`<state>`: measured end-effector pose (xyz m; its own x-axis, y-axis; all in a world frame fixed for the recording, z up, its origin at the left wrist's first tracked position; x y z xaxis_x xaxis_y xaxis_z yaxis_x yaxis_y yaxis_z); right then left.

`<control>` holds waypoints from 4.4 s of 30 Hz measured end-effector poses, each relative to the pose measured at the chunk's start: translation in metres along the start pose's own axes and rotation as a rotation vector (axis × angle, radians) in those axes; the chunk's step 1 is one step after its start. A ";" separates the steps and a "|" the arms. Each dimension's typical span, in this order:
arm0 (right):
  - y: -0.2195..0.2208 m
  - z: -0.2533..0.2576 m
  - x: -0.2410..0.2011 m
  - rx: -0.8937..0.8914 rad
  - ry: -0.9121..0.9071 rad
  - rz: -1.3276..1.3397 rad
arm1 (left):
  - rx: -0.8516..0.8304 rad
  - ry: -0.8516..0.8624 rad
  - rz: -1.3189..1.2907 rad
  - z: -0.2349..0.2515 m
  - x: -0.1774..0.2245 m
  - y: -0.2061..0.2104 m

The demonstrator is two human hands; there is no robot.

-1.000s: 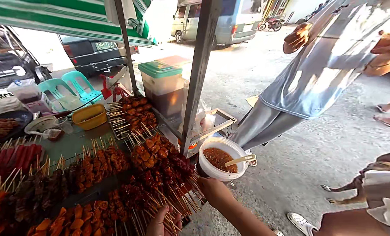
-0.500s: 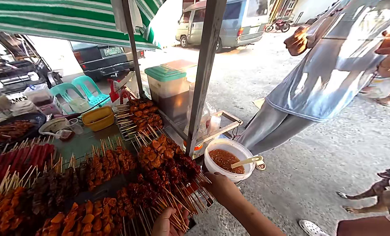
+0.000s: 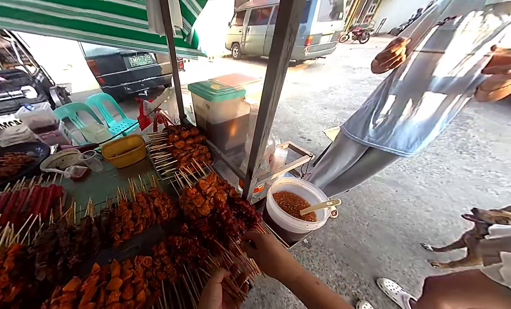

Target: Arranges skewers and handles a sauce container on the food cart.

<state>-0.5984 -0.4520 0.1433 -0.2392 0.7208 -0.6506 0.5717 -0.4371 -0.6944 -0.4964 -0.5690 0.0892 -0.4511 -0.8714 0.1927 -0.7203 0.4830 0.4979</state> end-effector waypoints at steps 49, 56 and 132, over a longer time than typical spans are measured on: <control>0.042 0.016 -0.025 -0.202 -0.017 -0.046 | 0.011 -0.060 0.041 -0.001 0.004 -0.010; -0.009 0.001 -0.002 0.132 0.024 -0.169 | -0.026 -0.030 0.000 -0.001 0.003 -0.013; 0.030 -0.010 -0.039 0.007 0.014 -0.189 | -0.077 0.128 0.111 -0.038 0.026 -0.018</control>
<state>-0.5637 -0.4874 0.1505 -0.3311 0.7979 -0.5038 0.5120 -0.2966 -0.8062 -0.4749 -0.6034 0.1177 -0.4515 -0.8194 0.3532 -0.6254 0.5730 0.5297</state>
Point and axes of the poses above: each hand's wrist, its own z-axis towards the middle knuckle, its own y-axis out of the palm, x = y × z, the point moved 3 cm from there along z, towards the middle knuckle, and after that the axes turned 10 degrees about -y, right-handed, at the moved point
